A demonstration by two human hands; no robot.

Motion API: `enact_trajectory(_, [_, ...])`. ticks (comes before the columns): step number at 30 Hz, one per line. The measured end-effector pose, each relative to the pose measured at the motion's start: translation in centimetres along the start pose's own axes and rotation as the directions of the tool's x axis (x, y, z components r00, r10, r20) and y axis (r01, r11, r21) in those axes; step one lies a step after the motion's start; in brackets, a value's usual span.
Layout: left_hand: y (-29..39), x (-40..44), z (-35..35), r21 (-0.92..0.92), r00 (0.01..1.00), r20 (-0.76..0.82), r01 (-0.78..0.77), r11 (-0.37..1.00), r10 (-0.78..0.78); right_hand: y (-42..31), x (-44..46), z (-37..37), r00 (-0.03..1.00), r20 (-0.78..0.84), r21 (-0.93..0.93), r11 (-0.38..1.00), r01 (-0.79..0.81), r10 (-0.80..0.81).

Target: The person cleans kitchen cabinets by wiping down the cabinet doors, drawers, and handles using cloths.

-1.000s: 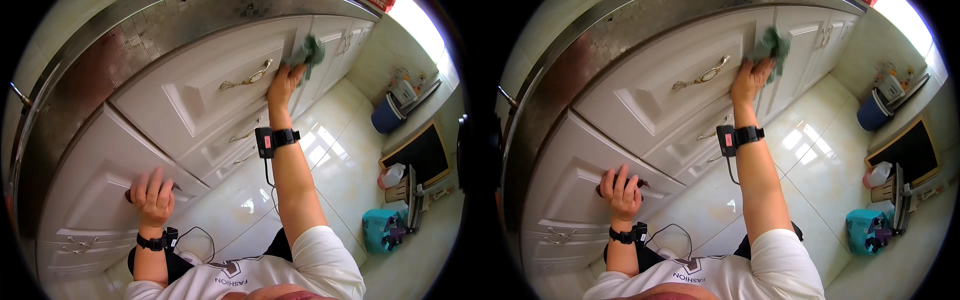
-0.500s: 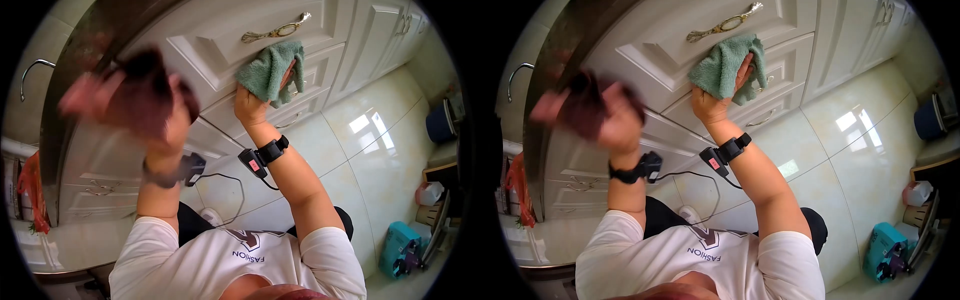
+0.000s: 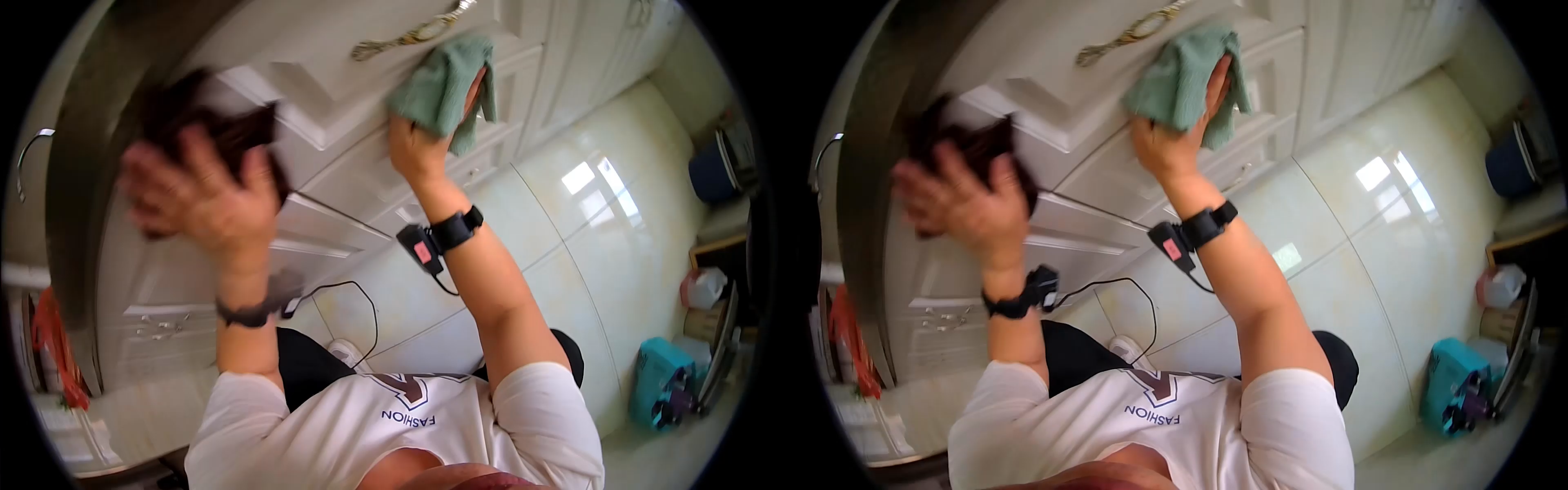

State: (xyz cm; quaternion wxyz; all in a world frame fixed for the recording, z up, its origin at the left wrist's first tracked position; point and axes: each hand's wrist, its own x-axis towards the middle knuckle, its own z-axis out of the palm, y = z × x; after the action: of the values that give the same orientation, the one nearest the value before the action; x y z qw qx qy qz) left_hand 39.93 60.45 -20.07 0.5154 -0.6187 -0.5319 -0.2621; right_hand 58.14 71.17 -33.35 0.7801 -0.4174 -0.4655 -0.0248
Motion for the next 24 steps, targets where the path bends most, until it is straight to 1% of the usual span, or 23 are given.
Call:
enact_trajectory(1, [-0.9, -0.1, -0.8, 0.071, 0.999, -0.039, -0.027, 0.997, 0.03, 1.6, 1.5, -0.4, 0.996, -0.083, 0.013, 0.999, -0.03, 0.031])
enact_trajectory(2, [-1.9, -1.2, -1.4, 0.091, 1.0, -0.017, 0.014, 0.996, -0.013, 3.7, 3.5, -1.4, 0.986, 0.027, 0.094, 0.982, -0.167, 0.165])
enact_trajectory(3, [-3.1, -2.2, -0.7, 0.078, 0.987, -0.157, -0.022, 0.997, 0.034, 4.3, 5.3, -2.2, 0.966, 0.007, 0.112, 0.96, -0.258, 0.259])
enact_trajectory(4, [-3.2, -2.1, -1.4, 0.059, 0.999, -0.009, -0.034, 0.998, 0.035, 4.8, 7.1, -3.0, 0.937, -0.013, 0.134, 0.929, -0.345, 0.35])
enact_trajectory(5, [-3.3, -2.1, -1.2, 0.048, 0.997, 0.07, -0.043, 0.998, 0.04, 5.4, 6.8, -3.0, 0.935, -0.024, 0.118, 0.929, -0.35, 0.355])
enact_trajectory(6, [-3.4, -2.1, -1.1, 0.036, 0.988, 0.149, -0.05, 0.998, 0.044, 6.0, 6.6, -2.7, 0.914, -0.031, 0.028, 0.914, -0.405, 0.405])
enact_trajectory(7, [-3.7, -2.5, 0.1, -0.094, 1.0, -0.003, 0.022, 0.995, -0.023, 6.2, 6.4, -2.2, 0.892, -0.039, -0.059, 0.89, -0.452, 0.45])
enact_trajectory(8, [-3.9, -3.0, 0.8, -0.163, 0.995, -0.075, 0.057, 0.985, -0.07, 2.8, 5.9, -2.2, 0.875, 0.068, 0.069, 0.873, -0.483, 0.479])
enact_trajectory(9, [-4.1, -3.5, 1.5, -0.235, 0.982, -0.146, 0.08, 0.969, -0.116, 2.4, 3.5, -0.5, 0.97, -0.066, -0.034, 0.971, -0.238, 0.235])
enact_trajectory(10, [-4.4, -4.1, 1.7, -0.221, 0.978, -0.196, 0.027, 0.975, -0.072, 0.2, 1.1, 0.5, 0.956, -0.07, 0.06, 0.958, -0.281, 0.285])
enact_trajectory(11, [-4.8, -4.9, 1.9, -0.206, 0.97, -0.243, -0.025, 0.978, -0.026, -2.1, -1.6, 0.3, 0.972, 0.142, -0.063, 0.982, -0.178, 0.186])
enact_trajectory(12, [-5.1, -5.7, 2.0, -0.19, 0.957, -0.29, -0.076, 0.979, 0.018, -4.3, -3.9, 0.5, 0.914, 0.324, -0.027, 0.968, -0.249, 0.245])
enact_trajectory(14, [-5.3, -7.1, 1.9, -0.152, 0.92, -0.378, -0.168, 0.974, 0.099, -7.3, -7.8, 0.6, 0.874, 0.472, -0.026, 0.993, -0.115, 0.114])
enact_trajectory(15, [-5.2, -7.4, 1.8, -0.128, 0.895, -0.422, -0.213, 0.969, 0.141, -7.8, -8.8, 0.4, 0.891, 0.448, -0.049, 0.994, 0.098, -0.066])
enact_trajectory(16, [-4.6, -6.1, 0.8, 0.008, 0.877, -0.348, -0.35, 0.937, 0.331, -7.6, -8.6, 0.3, 0.892, 0.446, -0.051, 0.994, 0.101, -0.068])
enact_trajectory(17, [-4.1, -5.7, 0.3, 0.003, 0.891, -0.288, -0.365, 0.931, 0.35, -7.3, -8.0, 0.1, 0.889, 0.435, -0.038, 0.983, 0.178, -0.144])
enact_trajectory(18, [-5.0, -5.8, 0.1, 0.008, 0.911, -0.166, -0.381, 0.925, 0.377, -6.9, -7.2, -0.1, 0.879, 0.424, -0.023, 0.967, 0.253, -0.22])
enact_trajectory(19, [-5.7, -5.9, 0.0, 0.011, 0.917, -0.042, -0.397, 0.918, 0.397, -6.4, -5.7, -0.3, 0.88, 0.42, -0.024, 0.966, 0.257, -0.224])
enact_trajectory(20, [-5.1, -6.0, 0.1, 0.013, 0.917, -0.048, -0.397, 0.918, 0.397, -5.6, -3.7, -0.5, 0.914, 0.363, -0.02, 0.979, 0.201, -0.18])
enact_trajectory(21, [-3.9, -6.6, 0.2, -0.065, 0.954, -0.064, -0.296, 0.953, 0.292, -4.4, -1.7, -0.7, 0.942, 0.307, -0.013, 0.989, 0.146, -0.135])
enact_trajectory(22, [-3.1, -7.1, 0.4, -0.146, 0.981, -0.068, -0.193, 0.97, 0.184, -2.8, -0.1, -0.5, 0.982, 0.161, -0.023, 0.995, 0.101, -0.096])
enact_trajectory(23, [-2.9, -7.4, 0.6, -0.152, 0.98, -0.069, -0.193, 0.969, 0.184, -0.6, 1.4, -0.5, 0.998, 0.028, -0.047, 0.998, 0.052, -0.051])
enact_trajectory(24, [-2.6, -7.8, 0.8, -0.12, 0.972, -0.072, -0.229, 0.966, 0.222, 1.6, 2.8, -0.5, 0.994, -0.106, -0.057, 0.998, 0.0, -0.006])
